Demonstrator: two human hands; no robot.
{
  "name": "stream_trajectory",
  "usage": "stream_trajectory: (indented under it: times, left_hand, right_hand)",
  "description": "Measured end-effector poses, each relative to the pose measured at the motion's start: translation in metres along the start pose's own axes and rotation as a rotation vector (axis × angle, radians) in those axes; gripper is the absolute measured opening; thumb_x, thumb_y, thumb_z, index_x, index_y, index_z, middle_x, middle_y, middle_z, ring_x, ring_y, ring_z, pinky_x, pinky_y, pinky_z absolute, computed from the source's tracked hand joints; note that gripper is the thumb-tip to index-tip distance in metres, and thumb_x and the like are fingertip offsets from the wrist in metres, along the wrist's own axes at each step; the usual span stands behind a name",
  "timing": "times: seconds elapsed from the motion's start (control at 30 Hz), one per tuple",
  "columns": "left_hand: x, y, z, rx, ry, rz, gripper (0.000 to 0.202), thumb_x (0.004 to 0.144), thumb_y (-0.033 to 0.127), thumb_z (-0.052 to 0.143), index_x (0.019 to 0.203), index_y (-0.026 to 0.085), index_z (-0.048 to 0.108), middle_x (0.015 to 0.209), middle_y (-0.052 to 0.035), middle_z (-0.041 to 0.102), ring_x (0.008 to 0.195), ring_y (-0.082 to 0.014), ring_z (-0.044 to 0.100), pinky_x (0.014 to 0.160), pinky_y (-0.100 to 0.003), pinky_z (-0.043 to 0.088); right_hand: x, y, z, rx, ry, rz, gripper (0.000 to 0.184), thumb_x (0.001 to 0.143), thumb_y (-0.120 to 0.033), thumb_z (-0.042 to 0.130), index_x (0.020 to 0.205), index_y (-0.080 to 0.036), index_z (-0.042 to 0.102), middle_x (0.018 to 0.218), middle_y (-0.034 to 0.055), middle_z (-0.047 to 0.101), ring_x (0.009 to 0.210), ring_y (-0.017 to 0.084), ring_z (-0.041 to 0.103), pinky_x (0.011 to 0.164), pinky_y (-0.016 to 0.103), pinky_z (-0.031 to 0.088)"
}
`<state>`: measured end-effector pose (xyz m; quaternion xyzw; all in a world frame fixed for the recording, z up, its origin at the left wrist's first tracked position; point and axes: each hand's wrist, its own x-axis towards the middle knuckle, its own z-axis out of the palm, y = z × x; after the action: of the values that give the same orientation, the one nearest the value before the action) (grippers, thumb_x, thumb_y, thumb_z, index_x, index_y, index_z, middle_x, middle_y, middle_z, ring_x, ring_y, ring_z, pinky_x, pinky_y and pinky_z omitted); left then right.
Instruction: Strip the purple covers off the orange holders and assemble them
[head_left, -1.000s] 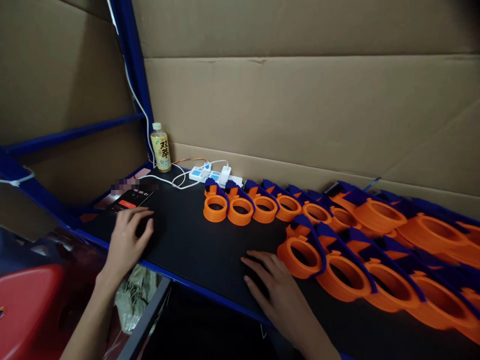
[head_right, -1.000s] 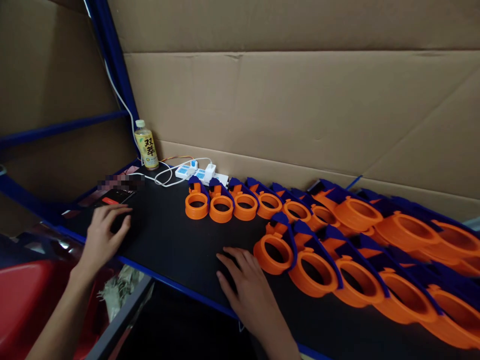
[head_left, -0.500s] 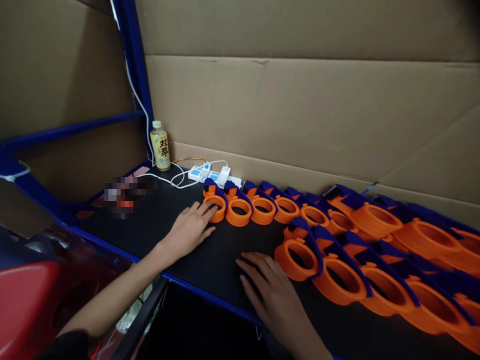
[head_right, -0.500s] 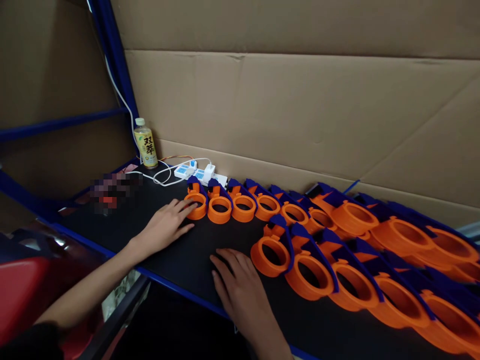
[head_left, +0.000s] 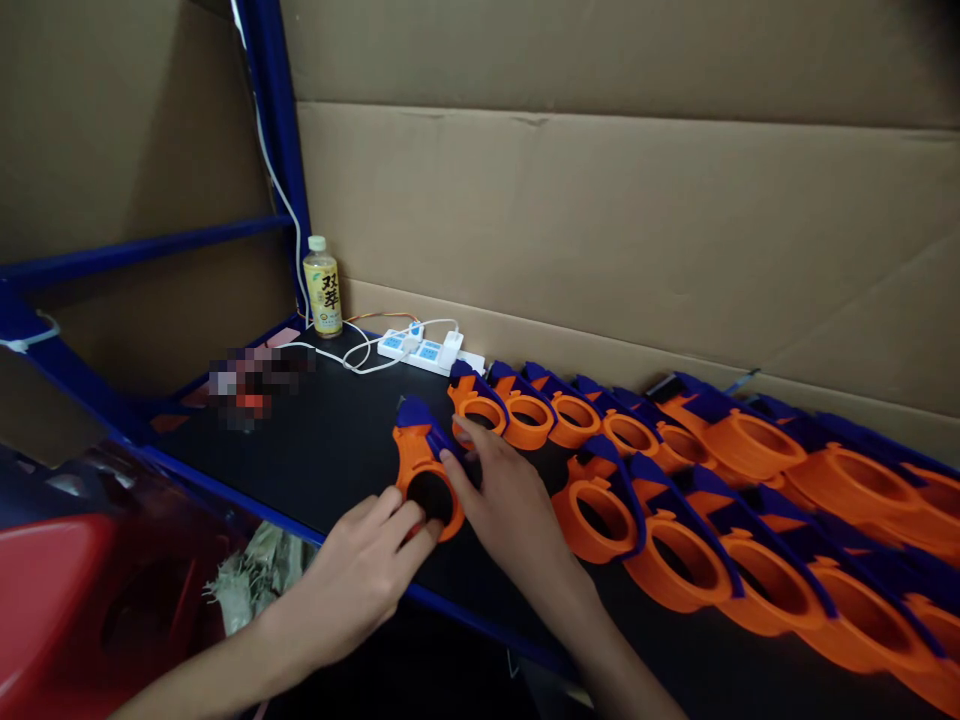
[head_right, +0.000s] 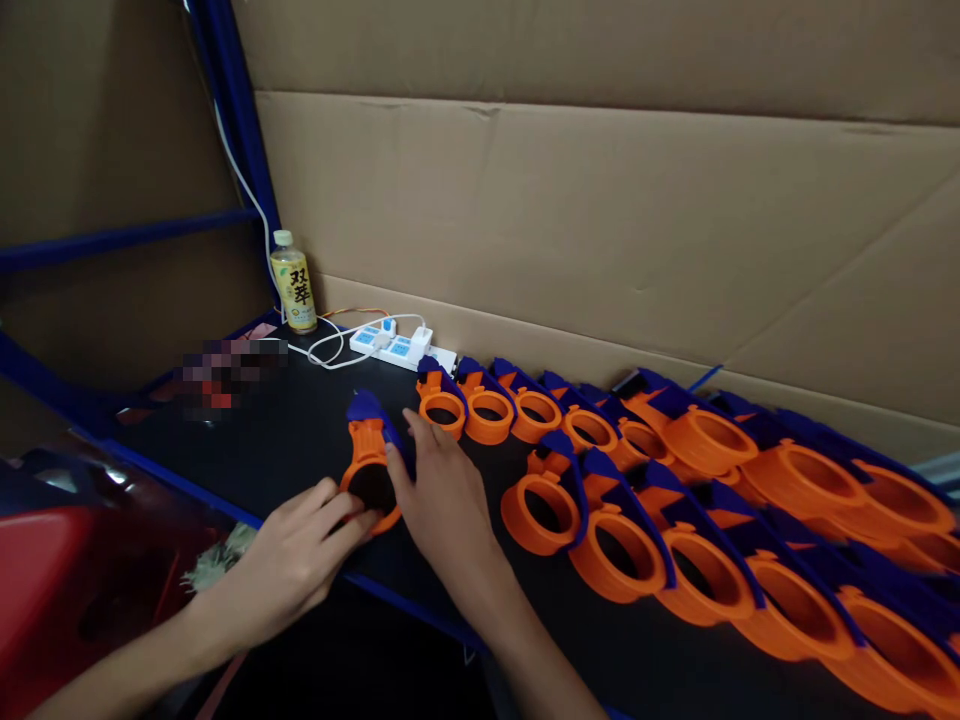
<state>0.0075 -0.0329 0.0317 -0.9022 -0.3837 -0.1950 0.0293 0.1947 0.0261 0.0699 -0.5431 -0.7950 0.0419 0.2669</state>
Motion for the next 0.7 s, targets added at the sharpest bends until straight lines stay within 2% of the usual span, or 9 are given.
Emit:
stream_trajectory:
  times: [0.17,0.23,0.3,0.33,0.4,0.47,0.5,0.6,0.7]
  left_hand:
    - [-0.009,0.011,0.011,-0.117,0.108,0.021,0.04,0.094,0.01,0.049,0.132,0.018,0.054,0.113,-0.0126,0.064,0.089,-0.0244,0.059,0.074,-0.042,0.055]
    - [-0.008,0.007,0.011,-0.296,0.261,-0.115,0.045,0.092,0.02,0.059,0.136,0.025,0.052,0.132,-0.0133,0.056,0.104,-0.0266,0.059,0.086,-0.045,0.055]
    - [-0.003,-0.003,0.009,-0.588,0.441,-0.343,0.062,0.087,0.035,0.068,0.144,0.029,0.044,0.152,-0.0138,0.039,0.121,-0.0301,0.054,0.098,-0.049,0.051]
    - [0.0,-0.01,0.008,-0.774,0.5,-0.452,0.068,0.088,0.038,0.066,0.148,0.03,0.036,0.155,-0.0142,0.035,0.125,-0.0303,0.052,0.098,-0.048,0.052]
    - [0.011,-0.024,0.009,-1.188,0.458,-0.566,0.061,0.093,0.046,0.056,0.147,0.028,0.036,0.15,-0.0147,0.044,0.123,-0.0294,0.056,0.093,-0.045,0.055]
    - [0.023,-0.033,0.012,-1.548,0.29,-0.674,0.049,0.093,0.052,0.054,0.132,0.02,0.053,0.133,-0.0156,0.059,0.11,-0.0283,0.064,0.083,-0.041,0.058]
    - [0.028,-0.034,0.014,-1.65,0.294,-0.755,0.045,0.091,0.052,0.058,0.12,0.018,0.059,0.121,-0.0145,0.065,0.102,-0.0268,0.067,0.079,-0.037,0.058]
    - [0.04,-0.031,0.019,-1.734,0.421,-0.877,0.038,0.084,0.05,0.069,0.101,0.017,0.061,0.094,-0.0063,0.07,0.083,-0.0202,0.069,0.07,-0.029,0.056]
    - [0.043,-0.024,0.022,-1.752,0.446,-0.884,0.038,0.081,0.048,0.072,0.101,0.018,0.06,0.083,-0.0024,0.068,0.068,-0.0178,0.068,0.059,-0.026,0.054]
  right_hand:
    - [0.012,-0.003,0.003,-0.088,-0.102,-0.037,0.03,0.101,-0.038,0.043,0.115,-0.02,0.063,0.105,0.0076,0.072,0.092,0.021,0.07,0.081,0.033,0.054]
    - [0.011,-0.001,0.002,-0.126,-0.09,-0.038,0.031,0.102,-0.037,0.041,0.116,-0.019,0.063,0.105,0.0079,0.072,0.09,0.021,0.07,0.079,0.033,0.054]
    - [0.009,-0.001,0.0,-0.169,-0.056,-0.057,0.034,0.103,-0.035,0.039,0.123,-0.019,0.061,0.109,0.0091,0.071,0.093,0.022,0.07,0.081,0.034,0.054]
    - [0.007,-0.002,-0.001,-0.192,-0.038,-0.076,0.035,0.103,-0.034,0.038,0.126,-0.018,0.059,0.111,0.01,0.071,0.094,0.023,0.07,0.082,0.035,0.054]
    - [0.005,-0.007,-0.002,-0.237,-0.033,-0.138,0.037,0.104,-0.032,0.037,0.131,-0.016,0.056,0.11,0.0116,0.071,0.095,0.023,0.07,0.081,0.034,0.054]
    - [0.003,-0.016,-0.001,-0.28,-0.061,-0.225,0.036,0.104,-0.029,0.037,0.132,-0.014,0.055,0.106,0.0119,0.071,0.09,0.022,0.07,0.075,0.032,0.054]
    - [0.002,-0.021,-0.001,-0.306,-0.078,-0.263,0.035,0.103,-0.027,0.039,0.13,-0.014,0.055,0.102,0.0115,0.071,0.086,0.021,0.07,0.07,0.031,0.053]
    - [0.0,-0.032,0.001,-0.408,-0.13,-0.328,0.024,0.101,-0.022,0.043,0.116,-0.012,0.059,0.089,0.0094,0.069,0.073,0.02,0.068,0.058,0.03,0.048]
    - [-0.001,-0.037,0.002,-0.458,-0.193,-0.36,0.013,0.098,-0.016,0.048,0.105,-0.012,0.059,0.083,0.0076,0.068,0.067,0.019,0.066,0.054,0.029,0.043]
